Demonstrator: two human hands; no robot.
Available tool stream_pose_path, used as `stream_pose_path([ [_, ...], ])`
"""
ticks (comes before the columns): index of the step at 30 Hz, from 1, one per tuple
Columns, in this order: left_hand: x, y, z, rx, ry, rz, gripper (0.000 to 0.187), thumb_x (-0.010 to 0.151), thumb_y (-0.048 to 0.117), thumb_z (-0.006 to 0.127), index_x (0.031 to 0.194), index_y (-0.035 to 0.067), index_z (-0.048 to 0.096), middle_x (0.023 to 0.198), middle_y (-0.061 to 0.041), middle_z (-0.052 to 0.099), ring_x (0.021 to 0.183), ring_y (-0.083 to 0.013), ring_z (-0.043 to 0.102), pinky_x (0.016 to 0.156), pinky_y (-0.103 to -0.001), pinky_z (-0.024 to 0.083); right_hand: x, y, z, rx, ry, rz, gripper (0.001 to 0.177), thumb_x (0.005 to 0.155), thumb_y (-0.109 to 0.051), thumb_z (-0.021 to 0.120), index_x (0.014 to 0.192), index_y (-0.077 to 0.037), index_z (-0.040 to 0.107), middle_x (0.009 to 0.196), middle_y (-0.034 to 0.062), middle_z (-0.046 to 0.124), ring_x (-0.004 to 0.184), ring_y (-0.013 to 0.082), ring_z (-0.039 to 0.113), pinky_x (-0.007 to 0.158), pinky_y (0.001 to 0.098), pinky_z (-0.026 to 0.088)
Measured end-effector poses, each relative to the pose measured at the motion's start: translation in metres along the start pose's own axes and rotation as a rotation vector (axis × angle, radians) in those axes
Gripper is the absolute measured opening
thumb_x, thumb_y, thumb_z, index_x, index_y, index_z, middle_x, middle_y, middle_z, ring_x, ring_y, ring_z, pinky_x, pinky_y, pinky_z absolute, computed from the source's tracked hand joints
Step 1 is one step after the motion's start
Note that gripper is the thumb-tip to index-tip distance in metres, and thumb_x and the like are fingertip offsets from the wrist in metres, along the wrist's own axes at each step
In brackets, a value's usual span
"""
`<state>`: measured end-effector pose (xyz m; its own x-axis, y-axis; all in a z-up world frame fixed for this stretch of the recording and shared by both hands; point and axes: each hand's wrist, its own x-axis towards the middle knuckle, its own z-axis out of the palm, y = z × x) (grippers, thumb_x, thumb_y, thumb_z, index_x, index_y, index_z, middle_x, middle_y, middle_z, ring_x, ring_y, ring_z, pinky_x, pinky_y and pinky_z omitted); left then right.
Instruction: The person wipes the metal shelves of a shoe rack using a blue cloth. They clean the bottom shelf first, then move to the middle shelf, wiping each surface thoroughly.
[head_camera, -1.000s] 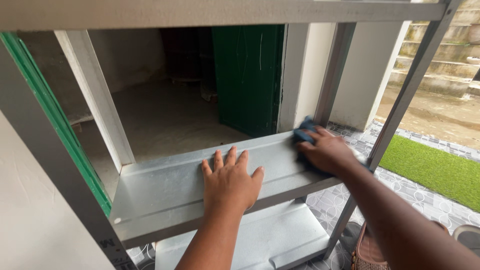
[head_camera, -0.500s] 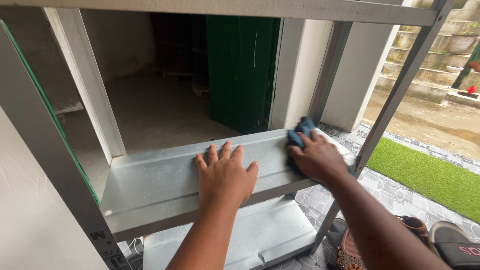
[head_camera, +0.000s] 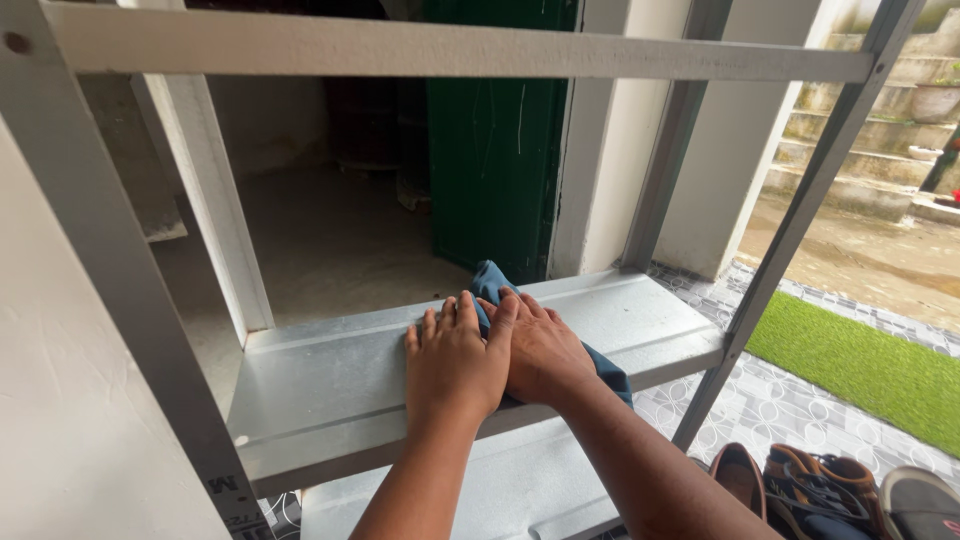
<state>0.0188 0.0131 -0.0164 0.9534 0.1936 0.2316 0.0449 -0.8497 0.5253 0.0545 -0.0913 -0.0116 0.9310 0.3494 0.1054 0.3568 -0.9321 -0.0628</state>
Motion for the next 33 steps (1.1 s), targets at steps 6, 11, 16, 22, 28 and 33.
stream_pose_path([
  [6, -0.001, -0.022, -0.022, 0.157, -0.008, 0.003, 0.086, 0.092, 0.076, 0.014, 0.154, 0.023, 0.039, 0.165, -0.011, 0.027, 0.155, -0.0327, 0.015, 0.124, -0.053, 0.004, 0.001, -0.003, 0.001, 0.069, 0.007, 0.063, 0.075, 0.092, -0.069, 0.038, 0.16, -0.037, 0.027, 0.17, 0.0065, 0.016, 0.157, 0.0276, 0.014, 0.127, 0.0492, 0.016],
  [11, -0.006, -0.091, -0.066, 0.466, 0.125, 0.035, 0.091, 0.089, 0.079, 0.01, 0.153, 0.021, 0.039, 0.163, -0.016, 0.025, 0.153, -0.037, 0.012, 0.12, -0.059, 0.002, 0.004, -0.001, 0.001, 0.062, -0.017, 0.068, 0.076, 0.092, -0.07, 0.034, 0.16, -0.036, 0.027, 0.17, 0.0063, 0.016, 0.157, 0.0265, 0.015, 0.126, 0.0467, 0.017],
  [16, -0.021, -0.107, -0.074, 0.506, 0.353, 0.084, 0.093, 0.088, 0.08, 0.015, 0.153, 0.02, 0.044, 0.164, -0.016, 0.032, 0.151, -0.0384, 0.017, 0.118, -0.063, 0.008, 0.001, -0.006, -0.005, 0.086, -0.088, 0.139, 0.076, 0.091, -0.07, 0.037, 0.16, -0.04, 0.027, 0.172, 0.0024, 0.015, 0.157, 0.0268, 0.019, 0.126, 0.0469, 0.022],
  [22, -0.022, -0.106, -0.074, 0.491, 0.426, 0.132, 0.094, 0.09, 0.079, 0.016, 0.151, 0.013, 0.045, 0.159, -0.022, 0.034, 0.149, -0.0424, 0.02, 0.115, -0.067, 0.016, 0.003, -0.016, -0.004, 0.042, -0.046, 0.081, 0.076, 0.092, -0.071, 0.038, 0.16, -0.038, 0.028, 0.171, 0.0047, 0.015, 0.156, 0.0274, 0.02, 0.126, 0.048, 0.021],
  [28, -0.022, -0.109, -0.07, 0.325, 0.553, 0.239, 0.097, 0.089, 0.08, 0.016, 0.147, 0.01, 0.048, 0.156, -0.027, 0.036, 0.147, -0.0453, 0.023, 0.11, -0.068, 0.024, 0.017, -0.084, 0.009, 0.069, -0.059, -0.139, 0.077, 0.096, -0.062, 0.051, 0.161, -0.029, 0.027, 0.168, 0.0106, 0.014, 0.154, 0.0352, 0.018, 0.121, 0.0553, 0.021],
  [33, -0.024, -0.109, -0.073, 0.019, 0.586, 0.261, 0.095, 0.095, 0.079, 0.018, 0.147, 0.007, 0.052, 0.158, -0.028, 0.038, 0.152, -0.0476, 0.023, 0.116, -0.062, 0.028, 0.026, -0.131, 0.021, 0.147, 0.085, -0.521, 0.072, 0.086, -0.054, 0.069, 0.147, -0.02, 0.05, 0.156, 0.0108, 0.042, 0.148, 0.0322, 0.035, 0.117, 0.052, 0.036],
])
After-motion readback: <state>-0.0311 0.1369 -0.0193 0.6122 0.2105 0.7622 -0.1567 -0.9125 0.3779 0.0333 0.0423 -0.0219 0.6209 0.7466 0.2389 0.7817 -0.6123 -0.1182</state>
